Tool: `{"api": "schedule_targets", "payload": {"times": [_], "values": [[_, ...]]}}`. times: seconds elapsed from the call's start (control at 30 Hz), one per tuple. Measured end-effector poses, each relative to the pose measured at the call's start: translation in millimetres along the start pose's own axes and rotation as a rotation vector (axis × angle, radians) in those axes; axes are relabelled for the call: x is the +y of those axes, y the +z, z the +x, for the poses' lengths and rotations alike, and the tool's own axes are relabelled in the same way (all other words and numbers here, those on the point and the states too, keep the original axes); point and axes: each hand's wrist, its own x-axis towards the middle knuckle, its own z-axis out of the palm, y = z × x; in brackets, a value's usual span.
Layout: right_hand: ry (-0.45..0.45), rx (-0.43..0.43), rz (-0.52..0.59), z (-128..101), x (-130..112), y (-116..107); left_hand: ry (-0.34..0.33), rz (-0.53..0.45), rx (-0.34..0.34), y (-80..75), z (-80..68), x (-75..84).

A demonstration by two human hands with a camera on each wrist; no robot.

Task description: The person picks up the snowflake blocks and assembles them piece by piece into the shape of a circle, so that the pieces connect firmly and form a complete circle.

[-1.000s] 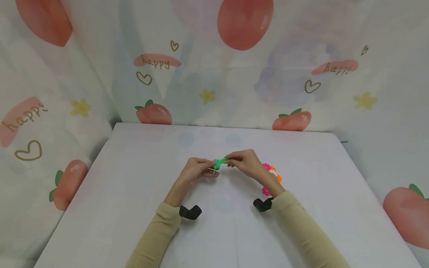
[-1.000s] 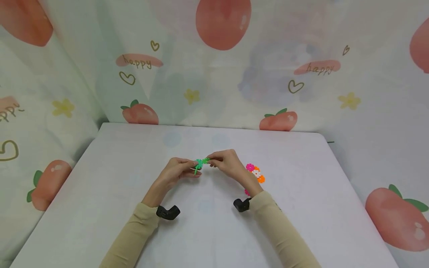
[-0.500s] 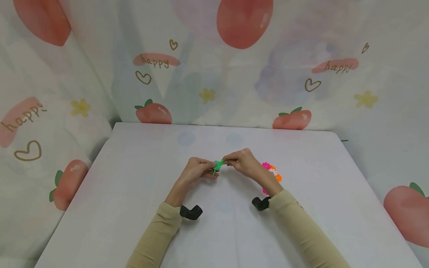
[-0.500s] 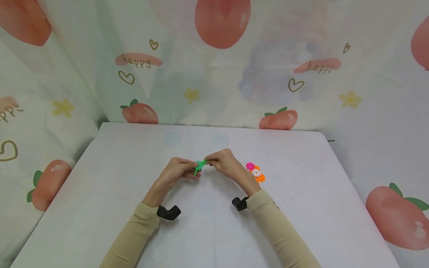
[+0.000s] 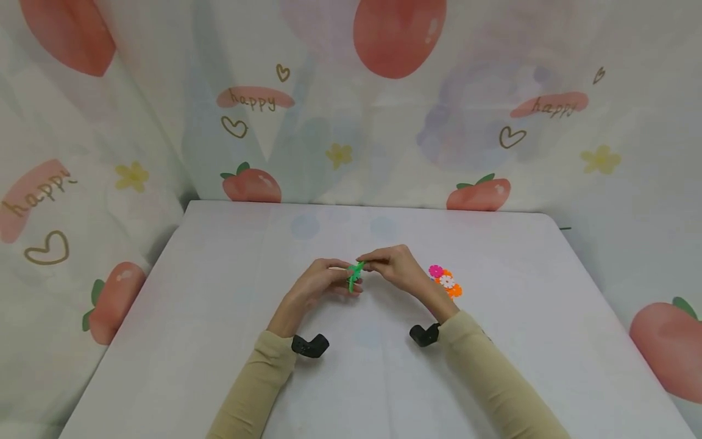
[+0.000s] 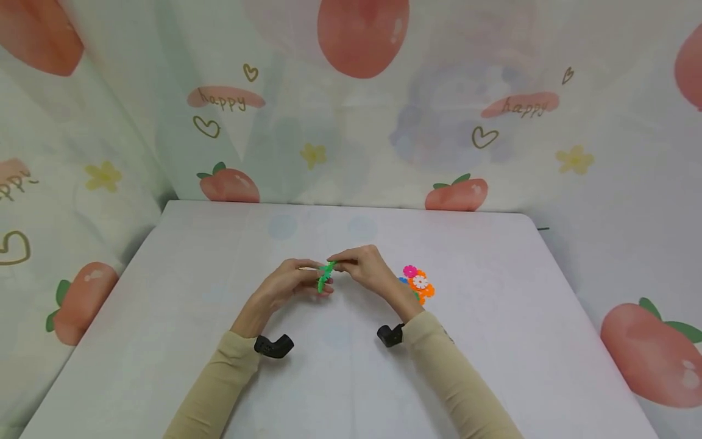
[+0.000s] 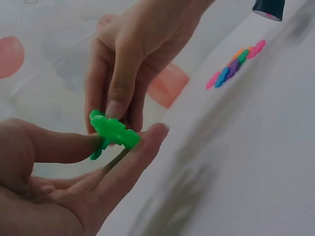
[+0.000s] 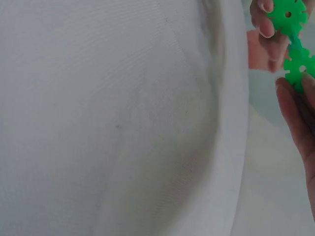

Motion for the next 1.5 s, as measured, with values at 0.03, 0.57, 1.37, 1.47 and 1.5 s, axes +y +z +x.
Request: {"api": "schedule_targets", "payload": {"times": [0.03,0.57,1.37,1.47,1.5], "values": [[0.010,-0.006,0.003,-0.3,-0.9,-1.4,-0.006,-0.009,-0.034,0.1,0.5,-0.3],[0.164,-0.024,-0.074,-38.4,28.7,-42.8,-0.020,0.015,-0.078,0.7,1.7,-3.3],[0.346,-0.170,-0.263,-71.4,67.8,-74.4,0.008,0.036,-0.062,-5.2,-1.4,-0.6],[0.350,-0.174,-0.256,-70.8,66.3,-73.8,0.006,0.032,-0.063,-4.8,-2.4,0.2],[0.355,-0.171,-0.251,-70.8,65.3,-73.6,0.007,0.031,-0.064,-4.6,-2.6,0.2]]}}
